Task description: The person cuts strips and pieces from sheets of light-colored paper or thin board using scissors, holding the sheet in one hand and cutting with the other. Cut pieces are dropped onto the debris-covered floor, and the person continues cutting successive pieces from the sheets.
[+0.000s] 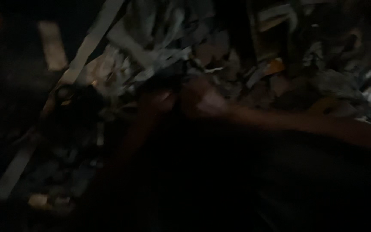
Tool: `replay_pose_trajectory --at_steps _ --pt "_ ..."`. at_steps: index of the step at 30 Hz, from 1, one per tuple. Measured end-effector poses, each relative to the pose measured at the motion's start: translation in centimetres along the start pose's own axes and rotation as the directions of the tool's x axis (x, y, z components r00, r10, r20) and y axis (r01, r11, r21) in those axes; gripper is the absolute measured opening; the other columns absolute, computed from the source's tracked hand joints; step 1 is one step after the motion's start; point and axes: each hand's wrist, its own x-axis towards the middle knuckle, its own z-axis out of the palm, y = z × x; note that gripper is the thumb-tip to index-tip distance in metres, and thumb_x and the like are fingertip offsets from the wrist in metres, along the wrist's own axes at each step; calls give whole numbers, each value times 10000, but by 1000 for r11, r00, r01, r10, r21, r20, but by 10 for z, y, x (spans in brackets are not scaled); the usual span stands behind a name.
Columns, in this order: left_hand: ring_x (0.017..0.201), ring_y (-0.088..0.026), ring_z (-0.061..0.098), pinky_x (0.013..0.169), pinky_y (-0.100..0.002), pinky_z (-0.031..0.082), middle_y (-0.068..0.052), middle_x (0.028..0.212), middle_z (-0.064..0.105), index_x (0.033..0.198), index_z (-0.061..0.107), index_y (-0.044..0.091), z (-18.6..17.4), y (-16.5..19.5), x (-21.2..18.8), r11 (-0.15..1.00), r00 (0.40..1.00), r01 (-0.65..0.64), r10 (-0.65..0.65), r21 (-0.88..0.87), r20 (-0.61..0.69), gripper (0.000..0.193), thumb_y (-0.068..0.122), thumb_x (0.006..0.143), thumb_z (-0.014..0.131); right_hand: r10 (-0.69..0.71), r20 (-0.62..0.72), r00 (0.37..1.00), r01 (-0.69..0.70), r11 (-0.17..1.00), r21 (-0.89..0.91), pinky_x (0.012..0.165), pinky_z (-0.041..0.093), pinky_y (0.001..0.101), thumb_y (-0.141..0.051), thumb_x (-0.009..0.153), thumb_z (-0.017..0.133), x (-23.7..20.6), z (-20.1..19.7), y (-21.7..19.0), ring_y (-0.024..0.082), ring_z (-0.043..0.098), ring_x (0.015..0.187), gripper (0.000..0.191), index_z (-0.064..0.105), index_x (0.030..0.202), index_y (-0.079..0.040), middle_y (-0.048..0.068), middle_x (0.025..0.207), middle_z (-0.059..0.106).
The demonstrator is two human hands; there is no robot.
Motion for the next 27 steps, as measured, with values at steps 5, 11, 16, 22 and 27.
replay_pose_trajectory --at_steps 5,11,16,22,27 --pt "704 -322 569 557 -442 432 -121 819 564 938 651 79 -10 30 -3 997 990 -57 62 45 -125 182 190 1065 585 78 -274 959 0 962 274 779 433 456 -176 812 654 3 -10 0 316 555 890 270 661 1043 -37 127 1043 589" --pt "669 -325 605 633 -460 474 -150 759 595 821 626 80 -25 55 -16 851 671 485 -509 200 539 512 413 1144 411 389 -22 921 -315 776 546 906 456 453 -270 855 639 -13 -36 0 345 566 1045 463 606 1248 -28 157 1222 564" --pt "736 -373 611 637 -511 468 -168 804 618 853 675 88 -15 64 -33 845 817 520 -451 -121 359 465 459 1054 480 393 92 915 -352 665 658 896 466 446 -257 866 647 -46 -32 -17 330 576 1036 440 608 1238 -27 150 1205 575" --pt "841 -376 638 696 -486 517 -181 924 647 927 692 50 -24 67 -31 904 874 355 -229 -240 429 318 363 960 643 374 147 916 -363 612 702 884 478 438 -243 879 656 -92 45 -44 312 589 1024 413 611 1227 -26 142 1185 589" --pt "1005 -373 666 841 -448 563 -149 1123 649 1179 698 53 -39 77 -24 985 996 -50 38 -164 -75 186 168 1054 621 347 170 922 -353 579 735 874 488 431 -230 889 663 -106 83 -61 296 599 1015 390 613 1217 -24 135 1168 601"
